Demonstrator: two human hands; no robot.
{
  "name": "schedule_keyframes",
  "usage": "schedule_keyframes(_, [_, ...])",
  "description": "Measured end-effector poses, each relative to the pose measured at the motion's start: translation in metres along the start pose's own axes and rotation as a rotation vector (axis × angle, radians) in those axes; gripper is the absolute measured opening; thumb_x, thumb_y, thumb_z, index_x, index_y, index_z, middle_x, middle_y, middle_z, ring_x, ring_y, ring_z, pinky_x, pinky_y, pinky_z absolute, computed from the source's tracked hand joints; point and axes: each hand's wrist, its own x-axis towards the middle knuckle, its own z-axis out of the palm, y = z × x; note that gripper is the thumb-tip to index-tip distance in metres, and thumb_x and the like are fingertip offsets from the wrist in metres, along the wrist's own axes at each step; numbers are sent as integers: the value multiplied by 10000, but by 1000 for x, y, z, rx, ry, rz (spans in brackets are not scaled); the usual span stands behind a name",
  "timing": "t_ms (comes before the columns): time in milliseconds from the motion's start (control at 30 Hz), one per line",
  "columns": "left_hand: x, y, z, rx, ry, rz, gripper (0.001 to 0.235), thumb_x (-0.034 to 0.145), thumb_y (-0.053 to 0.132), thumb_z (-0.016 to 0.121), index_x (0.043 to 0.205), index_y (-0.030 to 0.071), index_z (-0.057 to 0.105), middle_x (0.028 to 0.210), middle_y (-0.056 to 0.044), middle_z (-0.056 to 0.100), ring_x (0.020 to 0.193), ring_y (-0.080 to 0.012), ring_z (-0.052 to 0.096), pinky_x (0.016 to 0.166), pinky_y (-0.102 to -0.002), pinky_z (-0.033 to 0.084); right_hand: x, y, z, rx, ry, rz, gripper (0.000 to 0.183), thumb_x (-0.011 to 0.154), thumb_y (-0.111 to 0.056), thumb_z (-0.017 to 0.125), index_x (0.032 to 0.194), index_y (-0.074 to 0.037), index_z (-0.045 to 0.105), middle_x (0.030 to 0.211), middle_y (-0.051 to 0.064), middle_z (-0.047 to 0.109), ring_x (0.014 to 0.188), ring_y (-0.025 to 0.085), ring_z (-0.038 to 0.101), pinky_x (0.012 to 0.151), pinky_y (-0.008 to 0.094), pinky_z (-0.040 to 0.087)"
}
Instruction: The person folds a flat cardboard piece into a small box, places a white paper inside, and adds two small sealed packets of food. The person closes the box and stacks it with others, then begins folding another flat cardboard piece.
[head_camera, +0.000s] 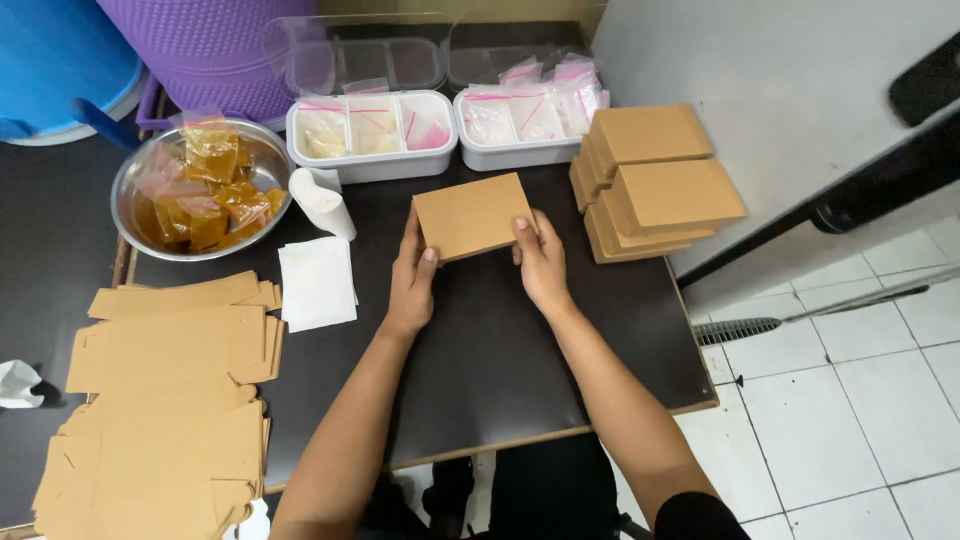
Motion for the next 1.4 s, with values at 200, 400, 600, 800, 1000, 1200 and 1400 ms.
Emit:
schedule_keyframes(200, [-60, -4, 20, 121, -105, 75, 768, 1028, 263, 501, 1640, -5, 123, 1149, -221, 701, 1049, -315, 654, 917, -479, 533, -62, -2, -38, 48, 120, -19, 412, 1091, -390, 481, 1299, -82, 661, 700, 90, 613, 651, 187, 616, 627, 305, 503])
schedule_keyframes(400, [-102, 37, 70, 513, -368, -17, 894, 989, 424, 608, 1575, -118, 205, 957, -104, 767, 1102, -314, 635, 1177, -487, 279, -126, -15, -117, -212, 188, -42, 334, 1099, -249, 520, 1290, -14, 660, 1123, 190, 655, 1105, 338, 631, 1005, 457, 462])
schedule_keyframes(600, [-98, 37, 148, 565, -574, 8, 968, 974, 563, 596, 1556, -130, 251, 940, -37, 765, 1057, -228, 624, 1204, -484, 201, -141, -41, -177, -289, 412, 197, 360, 1088, -372, 535, 1323, -122, 646, 1168, 136, 678, 1161, 287, 634, 1027, 455, 458])
schedule_keyframes(800, [-75, 38, 200, 497, -574, -59, 871, 1035, 427, 543, 1566, -158, 176, 986, -108, 772, 1114, -287, 645, 1220, -469, 223, -127, -35, -201, -185, 546, 205, 422, 1050, -239, 602, 1416, -47, 521, 1245, 242, 654, 1231, 377, 622, 1030, 488, 479])
schedule_keyframes(1000, [-60, 23, 210, 486, -476, -137, 771, 1069, 438, 477, 1560, -126, 286, 964, -120, 769, 1067, -284, 659, 1178, -458, 255, -112, -19, -207, -70, 530, 138, 454, 1019, -191, 671, 1383, -32, 452, 1167, 183, 667, 1168, 268, 650, 1003, 416, 499])
schedule_keyframes(1200, [-53, 18, 210, 522, -445, -124, 771, 1063, 462, 503, 1545, -114, 331, 971, -127, 766, 1062, -273, 667, 1150, -474, 229, -102, -2, -210, -44, 581, 29, 468, 904, -52, 787, 1331, 13, 606, 1155, 151, 510, 1150, 287, 660, 1010, 383, 548])
schedule_keyframes(1400, [-45, 17, 206, 523, -434, -71, 741, 1065, 470, 492, 1527, -100, 381, 931, -122, 779, 1027, -275, 696, 1113, -469, 267, -102, -3, -204, -85, 583, -37, 546, 948, -79, 772, 1383, 36, 462, 1098, 126, 485, 1104, 266, 641, 1005, 387, 533])
